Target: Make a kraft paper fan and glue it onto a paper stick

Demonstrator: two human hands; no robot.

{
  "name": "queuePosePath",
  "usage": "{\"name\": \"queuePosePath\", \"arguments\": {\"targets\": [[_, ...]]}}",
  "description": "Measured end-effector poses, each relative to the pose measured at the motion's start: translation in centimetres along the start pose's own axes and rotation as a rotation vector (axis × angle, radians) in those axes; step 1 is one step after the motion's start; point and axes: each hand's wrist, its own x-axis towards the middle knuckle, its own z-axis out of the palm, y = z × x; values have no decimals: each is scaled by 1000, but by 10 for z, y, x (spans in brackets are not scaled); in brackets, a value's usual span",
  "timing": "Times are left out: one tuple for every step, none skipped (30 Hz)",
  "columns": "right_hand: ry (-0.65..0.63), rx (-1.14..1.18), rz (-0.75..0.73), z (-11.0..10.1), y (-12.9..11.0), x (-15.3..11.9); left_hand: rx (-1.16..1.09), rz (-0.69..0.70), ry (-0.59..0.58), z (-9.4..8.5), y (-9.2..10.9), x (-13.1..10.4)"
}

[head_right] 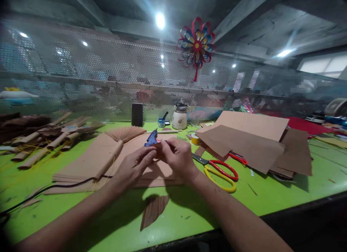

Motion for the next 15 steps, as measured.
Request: {"name": "queuePosePath", "arguments": {"targets": [[-30, 16, -35, 2, -3, -2, -118, -51, -36, 3, 3, -1], [-73, 36, -82, 4, -5, -4, -237, -93, -57, 5, 4, -2], [-126, 55, -139, 6, -7, -6, -346, -130, -63, 5, 5, -3], [-178, 64, -195, 8, -9, -8, -435, -163, -62, 4, 5, -3], [-225, 66, -248, 10, -10, -9, -501, -196, -54, 3, 3, -3], [-265, 61, -292, 12, -11, -10, -549, -230, -44, 0, 0, -2], [-299, 56, -327, 14, -12, -12, -578, -269, -33, -2, -4, -1], [-325, 59, -352, 16, -13, -13, -589, -308, -20, -4, -8, -1], [-345, 74, -371, 18, -15, -15, -586, -341, 1, -6, -13, 1], [-360, 100, -387, 19, -16, -16, -570, -363, 25, -8, -17, 2], [-374, 134, -396, 20, -18, -18, -541, -365, 54, -10, -21, 3], [-368, 169, -386, 21, -18, -19, -501, -354, 81, -11, -24, 4], [-330, 198, -354, 20, -18, -19, -451, -331, 105, -12, -26, 5], [-260, 208, -292, 19, -17, -18, -393, -304, 126, -13, -26, 6], [-161, 201, -196, 17, -14, -16, -327, -275, 145, -13, -26, 6]]}}
